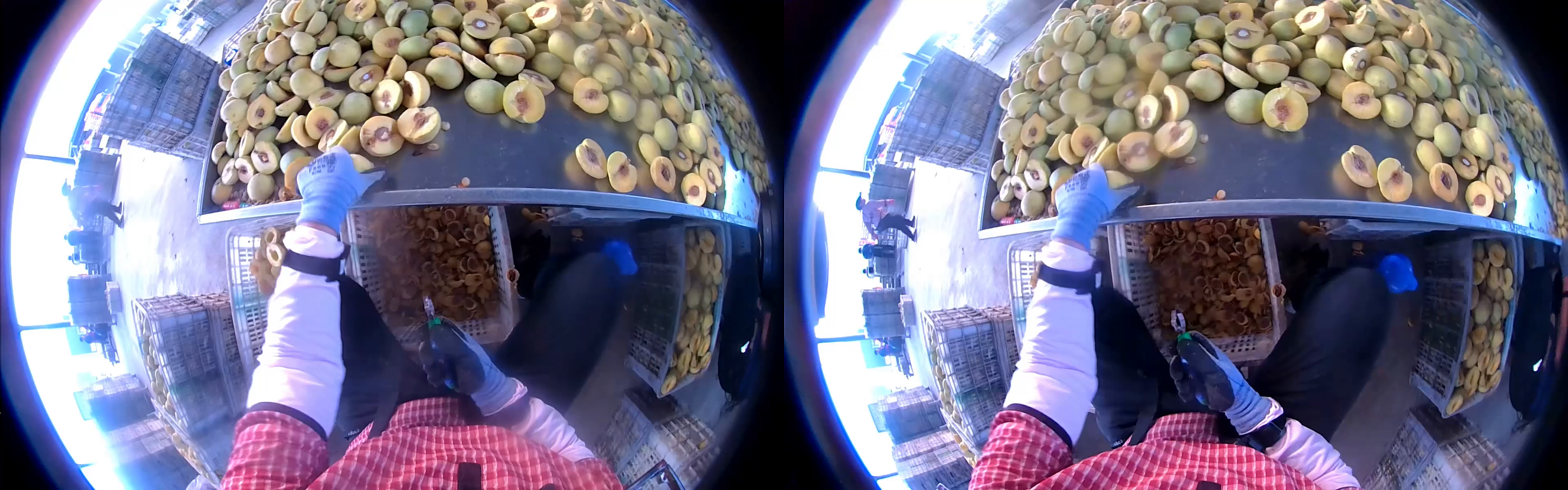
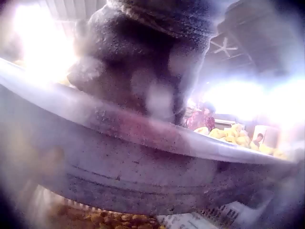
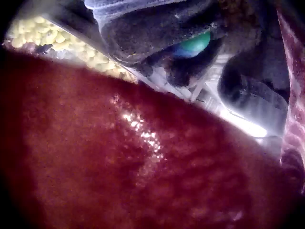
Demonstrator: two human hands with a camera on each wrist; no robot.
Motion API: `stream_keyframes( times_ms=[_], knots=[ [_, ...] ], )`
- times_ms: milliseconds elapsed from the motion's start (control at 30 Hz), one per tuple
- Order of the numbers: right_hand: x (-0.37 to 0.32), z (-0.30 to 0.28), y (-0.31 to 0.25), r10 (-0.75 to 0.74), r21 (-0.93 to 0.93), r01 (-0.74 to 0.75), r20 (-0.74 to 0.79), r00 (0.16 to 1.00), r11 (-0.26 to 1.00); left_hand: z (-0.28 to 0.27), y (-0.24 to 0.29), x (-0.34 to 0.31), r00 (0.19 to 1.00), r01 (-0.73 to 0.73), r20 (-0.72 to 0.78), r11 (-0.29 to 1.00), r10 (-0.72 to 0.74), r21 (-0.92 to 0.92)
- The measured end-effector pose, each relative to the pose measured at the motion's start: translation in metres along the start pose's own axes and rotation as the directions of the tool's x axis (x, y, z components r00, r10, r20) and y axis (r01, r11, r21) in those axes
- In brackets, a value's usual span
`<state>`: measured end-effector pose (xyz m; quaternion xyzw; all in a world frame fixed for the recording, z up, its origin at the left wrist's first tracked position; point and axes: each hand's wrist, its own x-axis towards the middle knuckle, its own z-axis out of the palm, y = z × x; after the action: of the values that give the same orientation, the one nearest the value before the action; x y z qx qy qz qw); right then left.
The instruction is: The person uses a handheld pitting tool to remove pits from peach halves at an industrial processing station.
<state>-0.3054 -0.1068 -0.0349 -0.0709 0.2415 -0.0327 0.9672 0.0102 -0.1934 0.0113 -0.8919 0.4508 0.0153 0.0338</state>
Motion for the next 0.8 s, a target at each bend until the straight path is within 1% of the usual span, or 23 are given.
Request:
stream_keyframes(
  times_ms=[33,67,100,133,167,200,267,300,333,367,400,433,467,500,533,567,600,633,667,700,733,767,800],
  knots=[
    [0.001,-0.003,0.001,-0.055,-0.002,0.055,-0.032,0.998,0.998,-0.003,0.002,0.009,0.994,-0.041,0.099,0.999,0.040,0.008],
    [0.001,-0.004,0.001,-0.072,0.050,0.076,-0.066,0.995,0.996,-0.004,0.000,0.007,0.989,-0.135,0.040,0.984,0.141,-0.116],
    [0.003,-0.005,0.001,-0.089,0.101,0.099,-0.098,0.991,0.990,-0.003,0.002,-0.003,0.986,-0.147,0.004,0.868,0.169,-0.474],
    [0.005,-0.005,-0.001,-0.110,0.154,0.130,-0.131,0.985,0.980,-0.002,0.007,-0.018,0.981,-0.150,-0.038,0.628,0.188,-0.764],
    [0.006,-0.004,-0.006,-0.160,0.114,0.177,-0.139,0.977,0.978,-0.001,0.012,-0.035,0.978,-0.132,-0.075,0.298,0.194,-0.946],
    [0.002,-0.002,-0.013,-0.203,0.071,0.215,-0.151,0.968,0.974,-0.012,0.021,-0.058,0.967,-0.032,0.001,0.126,0.256,-0.992],
    [-0.002,0.006,-0.028,-0.268,-0.006,0.270,-0.150,0.952,0.963,-0.013,0.035,-0.105,0.931,0.137,0.075,-0.151,0.357,-0.979],
    [-0.001,0.013,-0.035,-0.300,-0.032,0.298,-0.141,0.944,0.954,-0.006,0.044,-0.123,0.913,0.192,0.079,-0.252,0.399,-0.948],
    [0.000,0.019,-0.039,-0.331,-0.057,0.326,-0.133,0.934,0.944,-0.004,0.056,-0.136,0.896,0.249,0.095,-0.313,0.434,-0.916],
    [0.000,0.027,-0.042,-0.380,-0.129,0.362,-0.170,0.909,0.923,-0.003,0.069,-0.149,0.876,0.305,0.106,-0.370,0.470,-0.878],
    [0.002,0.035,-0.045,-0.431,-0.203,0.393,-0.200,0.880,0.897,0.000,0.079,-0.160,0.881,0.317,0.125,-0.372,0.456,-0.872],
    [0.003,0.039,-0.045,-0.484,-0.282,0.420,-0.218,0.848,0.863,0.007,0.087,-0.168,0.915,0.268,0.074,-0.460,0.397,-0.846],
    [0.010,0.032,-0.038,-0.512,-0.156,0.488,-0.244,0.824,0.859,0.018,0.086,-0.173,0.954,0.158,0.056,-0.338,0.293,-0.928],
    [0.014,0.023,-0.032,-0.566,-0.230,0.521,-0.229,0.792,0.822,0.023,0.087,-0.176,0.982,0.057,0.020,-0.193,0.189,-0.980],
    [0.018,0.015,-0.026,-0.615,-0.299,0.549,-0.212,0.760,0.781,0.023,0.092,-0.182,0.991,-0.072,-0.083,-0.095,0.109,-0.993],
    [0.018,0.013,-0.023,-0.660,-0.364,0.572,-0.191,0.727,0.735,0.020,0.093,-0.183,0.993,-0.022,-0.032,-0.094,0.111,-0.995],
    [0.013,0.012,-0.022,-0.699,-0.572,0.520,-0.137,0.702,0.634,0.017,0.092,-0.182,0.994,0.028,0.018,-0.092,0.112,-0.995],
    [0.010,0.010,-0.021,-0.683,-0.620,0.494,-0.096,0.724,0.610,0.016,0.092,-0.181,0.992,0.078,0.067,-0.090,0.110,-0.993],
    [0.008,0.009,-0.020,-0.663,-0.666,0.468,-0.055,0.746,0.581,0.017,0.092,-0.179,0.995,0.088,0.085,-0.050,0.052,-0.995],
    [0.006,0.009,-0.021,-0.641,-0.711,0.444,-0.013,0.767,0.546,0.018,0.091,-0.179,0.994,0.090,0.086,-0.052,0.071,-0.995],
    [-0.001,0.011,-0.023,-0.683,-0.846,0.393,0.049,0.729,0.359,0.018,0.089,-0.180,0.992,0.092,0.087,-0.054,0.091,-0.994],
    [-0.002,0.009,-0.021,-0.703,-0.859,0.400,0.069,0.708,0.318,0.018,0.089,-0.181,0.990,0.097,0.090,-0.056,0.111,-0.994],
    [-0.002,0.007,-0.018,-0.723,-0.871,0.406,0.089,0.685,0.277,0.018,0.092,-0.183,0.991,0.103,0.093,-0.101,0.096,-0.990]
  ],
)
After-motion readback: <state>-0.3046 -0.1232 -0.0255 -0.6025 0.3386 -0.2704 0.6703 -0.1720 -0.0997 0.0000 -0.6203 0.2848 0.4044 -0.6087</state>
